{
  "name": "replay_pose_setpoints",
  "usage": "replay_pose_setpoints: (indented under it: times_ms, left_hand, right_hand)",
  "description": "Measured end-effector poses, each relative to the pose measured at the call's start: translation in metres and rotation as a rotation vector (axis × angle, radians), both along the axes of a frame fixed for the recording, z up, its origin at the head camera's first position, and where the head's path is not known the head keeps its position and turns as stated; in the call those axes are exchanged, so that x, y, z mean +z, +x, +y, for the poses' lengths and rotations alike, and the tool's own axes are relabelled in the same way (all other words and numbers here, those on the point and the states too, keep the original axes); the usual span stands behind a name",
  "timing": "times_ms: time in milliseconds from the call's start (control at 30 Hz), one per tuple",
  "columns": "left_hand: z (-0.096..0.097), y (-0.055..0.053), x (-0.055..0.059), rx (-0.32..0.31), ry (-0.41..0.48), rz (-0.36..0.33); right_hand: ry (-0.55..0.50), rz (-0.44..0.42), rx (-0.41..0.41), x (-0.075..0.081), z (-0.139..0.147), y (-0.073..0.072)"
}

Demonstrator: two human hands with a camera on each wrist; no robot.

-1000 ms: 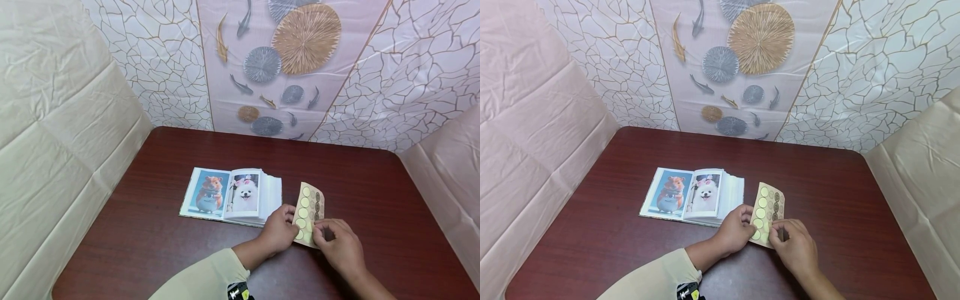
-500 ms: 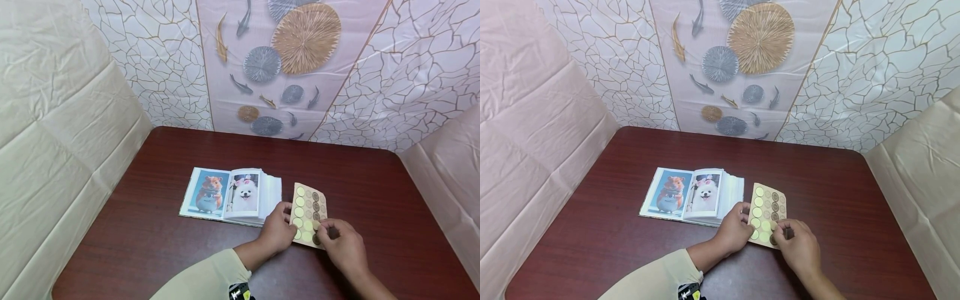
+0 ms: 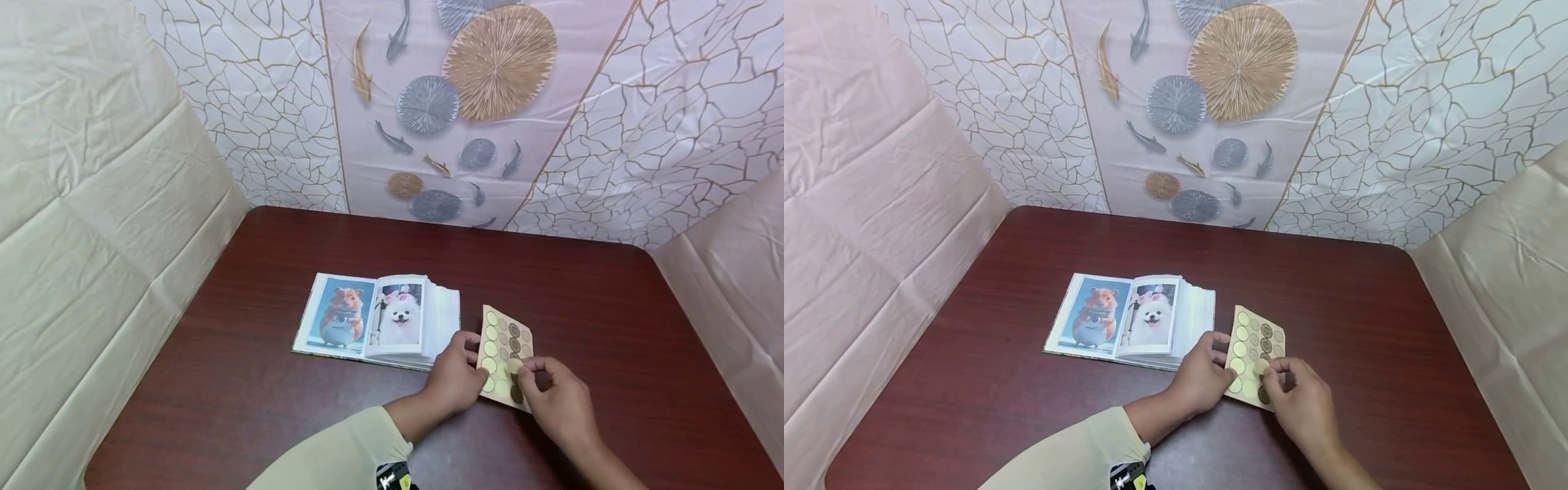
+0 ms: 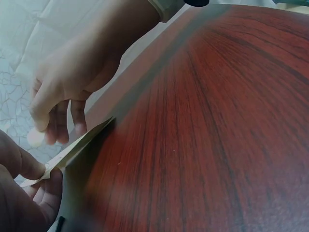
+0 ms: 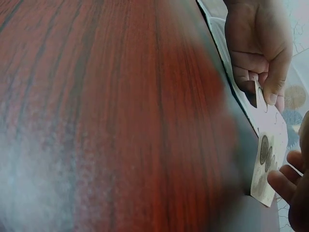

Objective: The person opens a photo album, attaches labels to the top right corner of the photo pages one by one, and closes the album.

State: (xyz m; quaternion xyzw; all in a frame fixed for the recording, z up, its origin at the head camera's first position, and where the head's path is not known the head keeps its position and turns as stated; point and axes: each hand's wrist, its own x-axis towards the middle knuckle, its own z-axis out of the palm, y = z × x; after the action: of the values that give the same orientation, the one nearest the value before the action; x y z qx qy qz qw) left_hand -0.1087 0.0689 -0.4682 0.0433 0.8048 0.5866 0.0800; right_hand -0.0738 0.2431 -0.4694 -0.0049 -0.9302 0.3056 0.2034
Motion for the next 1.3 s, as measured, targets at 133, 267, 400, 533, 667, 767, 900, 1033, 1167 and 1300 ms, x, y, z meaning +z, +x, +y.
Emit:
replay_pose_setpoints:
  times_ms: [133,267,400,533,667,767,900,1033,1167,1300]
  left_hand:
    - [0.001,0.001,0.001,0.003,-0.008,-0.003]
    - [0.001,0.003,0.003,-0.003,0.005,0.005]
    - [-0.001,0.004,0.005,-0.013,0.021,0.012]
    - [-0.002,0.004,0.005,-0.022,0.005,0.024]
    - [-0.003,0.005,0.006,-0.037,0.001,0.008]
    - [-0.005,0.006,0.007,-0.056,-0.012,0.008]
    - [-0.008,0.009,0.010,-0.130,-0.048,0.040]
    - [-0.014,0.012,0.015,-0.264,-0.107,0.120]
    - [-0.023,0.014,0.024,-0.362,-0.211,0.256]
    - [-0.037,0.014,0.032,-0.385,-0.308,0.385]
  right_hand:
    - [-0.021,-0.082,0.041,0.000,-0.002,0.001]
    - [-0.035,-0.139,0.081,0.000,-0.002,0.000]
    - [-0.036,-0.166,0.122,-0.003,0.000,-0.003]
    - [-0.019,-0.172,0.132,-0.004,0.003,-0.007]
    - [-0.002,-0.189,0.128,-0.005,0.007,-0.012]
    - [0.000,-0.211,0.127,-0.005,0.009,-0.014]
    - [0.011,-0.217,0.125,-0.004,0.012,-0.017]
    - [0.027,-0.187,0.130,-0.005,0.013,-0.018]
    - [0.051,-0.123,0.112,-0.005,0.011,-0.019]
    - [0.087,-0.066,0.071,-0.004,0.010,-0.021]
